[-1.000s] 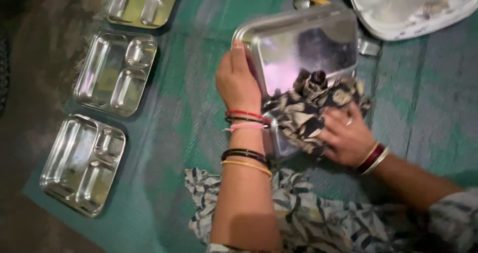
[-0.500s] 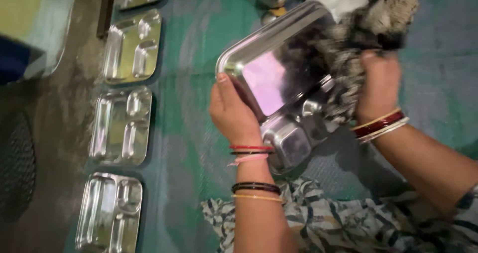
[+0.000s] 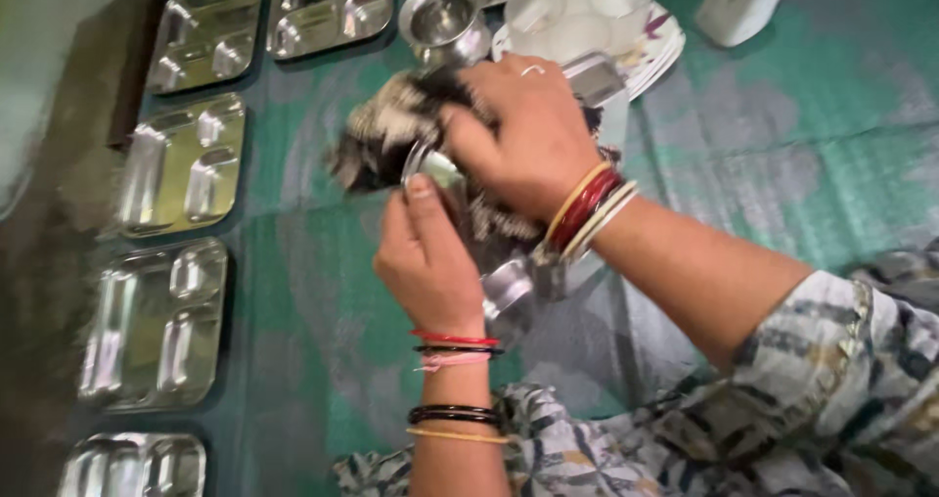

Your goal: The person wipes multiple stainless steel compartment trays with a cloth, handling them one at a time and placing them back on the floor. The person also briefly handles a stack of plates and a mug.

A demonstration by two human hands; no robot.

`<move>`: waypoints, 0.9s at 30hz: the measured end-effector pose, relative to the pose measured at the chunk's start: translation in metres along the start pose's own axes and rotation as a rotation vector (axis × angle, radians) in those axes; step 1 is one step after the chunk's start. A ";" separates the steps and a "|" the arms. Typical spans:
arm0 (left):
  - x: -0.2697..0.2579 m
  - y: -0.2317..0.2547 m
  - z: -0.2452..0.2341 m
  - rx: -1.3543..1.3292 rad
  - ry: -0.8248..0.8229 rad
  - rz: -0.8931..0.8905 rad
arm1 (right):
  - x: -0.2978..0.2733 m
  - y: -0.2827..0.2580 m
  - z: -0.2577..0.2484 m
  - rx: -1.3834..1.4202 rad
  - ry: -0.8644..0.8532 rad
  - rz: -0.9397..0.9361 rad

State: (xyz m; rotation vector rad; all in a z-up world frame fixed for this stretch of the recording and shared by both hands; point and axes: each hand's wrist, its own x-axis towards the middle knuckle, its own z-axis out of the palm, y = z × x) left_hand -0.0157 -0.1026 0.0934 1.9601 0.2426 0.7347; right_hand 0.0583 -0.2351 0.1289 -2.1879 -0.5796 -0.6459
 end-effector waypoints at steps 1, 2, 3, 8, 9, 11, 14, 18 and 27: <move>-0.001 0.004 -0.001 -0.030 -0.012 0.006 | 0.003 0.013 -0.005 -0.034 -0.020 0.090; -0.002 0.007 -0.003 -0.052 -0.024 0.014 | 0.004 0.027 -0.012 -0.001 -0.029 0.125; -0.001 0.009 -0.005 -0.075 -0.035 0.022 | 0.001 0.044 -0.022 0.032 -0.037 0.160; 0.002 0.025 0.000 -0.028 -0.170 0.141 | -0.031 0.126 -0.077 -0.072 -0.136 0.452; 0.003 0.029 0.006 0.010 -0.201 0.105 | -0.039 0.140 -0.089 -0.074 -0.202 0.563; 0.005 0.039 0.018 0.070 -0.218 0.178 | -0.052 0.162 -0.117 -0.078 -0.328 0.781; 0.007 0.052 0.034 0.107 -0.213 0.215 | -0.087 0.177 -0.151 0.106 -0.540 0.633; 0.004 0.054 0.053 -0.160 -0.263 0.263 | -0.145 0.178 -0.156 0.337 -0.578 0.676; 0.001 0.024 0.038 -0.881 -0.246 -0.541 | -0.125 0.121 -0.077 0.180 -0.699 -0.060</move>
